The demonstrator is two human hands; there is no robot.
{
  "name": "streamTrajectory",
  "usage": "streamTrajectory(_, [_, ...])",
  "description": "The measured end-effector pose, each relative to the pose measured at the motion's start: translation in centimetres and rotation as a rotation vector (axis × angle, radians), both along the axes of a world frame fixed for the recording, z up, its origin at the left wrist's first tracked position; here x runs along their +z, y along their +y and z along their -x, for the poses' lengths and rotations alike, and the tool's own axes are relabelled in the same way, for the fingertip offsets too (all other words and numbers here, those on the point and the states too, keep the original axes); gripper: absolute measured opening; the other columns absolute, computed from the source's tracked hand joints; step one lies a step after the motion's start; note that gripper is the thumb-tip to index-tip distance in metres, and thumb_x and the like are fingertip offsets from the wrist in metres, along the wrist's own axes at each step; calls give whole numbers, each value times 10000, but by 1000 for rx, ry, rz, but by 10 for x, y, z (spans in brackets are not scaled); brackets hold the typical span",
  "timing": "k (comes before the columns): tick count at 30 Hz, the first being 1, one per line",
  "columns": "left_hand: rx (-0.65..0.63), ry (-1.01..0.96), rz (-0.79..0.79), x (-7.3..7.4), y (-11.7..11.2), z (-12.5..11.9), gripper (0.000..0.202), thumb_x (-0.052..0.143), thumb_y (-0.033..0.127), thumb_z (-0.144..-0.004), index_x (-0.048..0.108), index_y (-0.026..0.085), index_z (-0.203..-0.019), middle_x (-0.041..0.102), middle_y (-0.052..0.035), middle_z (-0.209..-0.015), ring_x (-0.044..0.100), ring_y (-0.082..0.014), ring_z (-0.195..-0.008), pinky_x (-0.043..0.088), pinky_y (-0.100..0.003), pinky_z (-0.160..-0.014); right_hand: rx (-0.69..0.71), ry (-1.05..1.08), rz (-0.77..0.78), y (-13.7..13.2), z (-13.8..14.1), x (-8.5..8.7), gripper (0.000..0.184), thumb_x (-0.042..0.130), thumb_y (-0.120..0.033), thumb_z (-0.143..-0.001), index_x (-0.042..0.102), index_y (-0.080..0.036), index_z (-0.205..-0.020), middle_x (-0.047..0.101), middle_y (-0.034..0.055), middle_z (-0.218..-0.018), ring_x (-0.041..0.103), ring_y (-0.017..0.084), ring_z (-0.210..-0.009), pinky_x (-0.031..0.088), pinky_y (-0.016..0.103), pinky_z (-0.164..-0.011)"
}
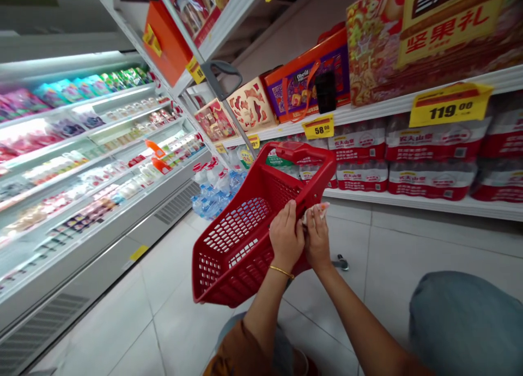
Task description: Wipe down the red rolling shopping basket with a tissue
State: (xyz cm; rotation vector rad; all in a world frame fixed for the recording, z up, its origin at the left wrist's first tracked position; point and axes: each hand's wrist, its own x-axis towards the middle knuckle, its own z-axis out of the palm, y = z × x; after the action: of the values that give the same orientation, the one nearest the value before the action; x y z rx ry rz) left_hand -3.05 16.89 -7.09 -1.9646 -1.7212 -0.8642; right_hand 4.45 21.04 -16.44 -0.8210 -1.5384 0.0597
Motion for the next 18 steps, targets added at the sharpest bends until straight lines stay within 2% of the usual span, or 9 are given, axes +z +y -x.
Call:
streamTrajectory(6, [49, -13, -18, -1, -8, -4, 503, 437, 206, -898, 398, 114, -1391, 555, -151, -1342, 505, -227, -1250, 417, -396, -1042, 24, -40, 29, -15, -1, -16, 624, 371, -106, -942, 145, -242, -1507, 269, 130, -1542, 261, 255, -1426, 291, 614, -1109])
streamTrajectory(9, [100, -6, -38, -2, -12, -8, 483, 427, 199, -901, 418, 110, -1376, 568, -159, -1318, 516, -239, -1224, 411, -411, -1040, 49, -33, 39, -23, -5, -13, 605, 358, -109, -947, 167, -253, -1503, 294, 125, -1533, 288, 251, -1416, 314, 607, -1102])
streamTrajectory(12, [139, -6, -63, -1, -15, -12, 474, 422, 196, -906, 427, 114, -1373, 591, -158, -1270, 542, -239, -1166, 428, -397, -1009, 39, -1, 0, -24, -9, 3, 602, 385, -118, -947, 193, -268, -1498, 303, 113, -1531, 298, 253, -1412, 337, 591, -1100])
streamTrajectory(14, [173, -22, -56, 0, -17, -13, 479, 423, 202, -910, 422, 129, -1383, 607, -151, -1222, 563, -237, -1105, 446, -388, -967, 36, -15, -58, -21, -12, 20, 614, 444, -143, -938, 220, -281, -1492, 314, 99, -1528, 251, 273, -1429, 320, 595, -1111])
streamTrajectory(16, [190, -58, -43, 0, -19, -14, 458, 420, 195, -909, 454, 152, -1364, 618, -136, -1168, 576, -228, -1045, 457, -378, -929, 69, -83, -115, -16, -16, 36, 607, 476, -157, -930, 264, -300, -1480, 355, 75, -1510, 164, 295, -1451, 292, 611, -1122])
streamTrajectory(18, [174, -99, -43, -1, -21, -13, 429, 419, 175, -900, 504, 156, -1320, 616, -127, -1142, 574, -223, -1020, 457, -377, -917, 107, -164, -168, -11, -20, 50, 585, 477, -154, -930, 298, -292, -1470, 424, 75, -1468, 169, 296, -1449, 280, 610, -1132])
